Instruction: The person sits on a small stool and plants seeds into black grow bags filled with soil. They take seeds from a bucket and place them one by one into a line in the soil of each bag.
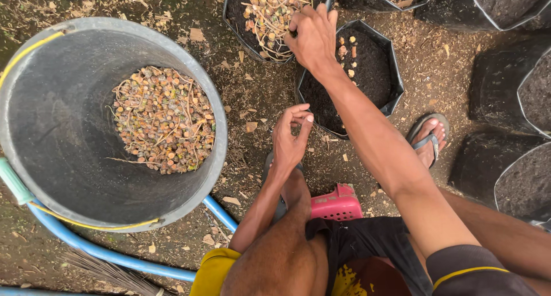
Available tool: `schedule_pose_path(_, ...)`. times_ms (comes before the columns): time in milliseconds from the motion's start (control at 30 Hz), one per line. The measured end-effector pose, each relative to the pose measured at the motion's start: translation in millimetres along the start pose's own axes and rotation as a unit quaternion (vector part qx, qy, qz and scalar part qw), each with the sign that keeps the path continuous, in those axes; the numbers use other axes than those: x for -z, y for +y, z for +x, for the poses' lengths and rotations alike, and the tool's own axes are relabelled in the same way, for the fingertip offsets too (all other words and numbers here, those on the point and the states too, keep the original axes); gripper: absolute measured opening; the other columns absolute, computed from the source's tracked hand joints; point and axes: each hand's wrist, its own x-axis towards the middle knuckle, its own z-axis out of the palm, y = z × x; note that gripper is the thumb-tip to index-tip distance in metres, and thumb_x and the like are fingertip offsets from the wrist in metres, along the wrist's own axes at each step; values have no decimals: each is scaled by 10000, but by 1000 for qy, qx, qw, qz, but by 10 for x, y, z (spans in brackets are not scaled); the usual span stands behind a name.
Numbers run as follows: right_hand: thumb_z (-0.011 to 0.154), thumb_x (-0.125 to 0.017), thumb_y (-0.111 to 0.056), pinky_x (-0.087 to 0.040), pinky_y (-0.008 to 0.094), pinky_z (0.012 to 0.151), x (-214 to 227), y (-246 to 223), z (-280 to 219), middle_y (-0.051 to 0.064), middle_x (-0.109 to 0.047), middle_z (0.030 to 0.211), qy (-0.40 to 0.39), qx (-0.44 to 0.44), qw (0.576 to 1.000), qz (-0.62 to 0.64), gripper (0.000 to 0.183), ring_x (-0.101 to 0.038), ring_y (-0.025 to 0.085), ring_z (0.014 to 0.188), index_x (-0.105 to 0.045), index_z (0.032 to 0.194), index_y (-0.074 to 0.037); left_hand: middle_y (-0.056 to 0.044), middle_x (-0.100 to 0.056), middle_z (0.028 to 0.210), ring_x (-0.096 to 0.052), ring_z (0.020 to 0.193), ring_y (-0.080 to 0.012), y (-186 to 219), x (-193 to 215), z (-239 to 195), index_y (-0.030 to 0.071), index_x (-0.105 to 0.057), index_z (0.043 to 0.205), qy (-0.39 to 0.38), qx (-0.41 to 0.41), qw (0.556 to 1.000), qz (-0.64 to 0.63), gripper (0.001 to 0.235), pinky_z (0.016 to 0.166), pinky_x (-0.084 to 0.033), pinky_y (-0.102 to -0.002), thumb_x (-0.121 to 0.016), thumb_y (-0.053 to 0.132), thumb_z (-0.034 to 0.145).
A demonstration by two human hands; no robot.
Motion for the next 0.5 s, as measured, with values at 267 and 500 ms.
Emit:
schedule_pose_path(267,934,-758,8,-531,296,717,480,35,-162,40,-686,922,-50,-63,941,328,75,-627,128,793,-694,955,-24,-59,-766,1042,-696,890,-143,-34,18,-34,74,-656,1254,-14,12,1000,-13,271,826,-560,-328,-683,171,1003)
schedule_pose_path(500,923,-711,61,-623,301,869,1232,339,-1200,49,-724,1000,-153,-218,875,404,136,-720,134,935,-701,1019,-34,-55,-777,1041,-693,873,-135,-17,-79,-47,76,-659,1263,-33,2,999,-16,279,832,-545,-329,-683,188,1009)
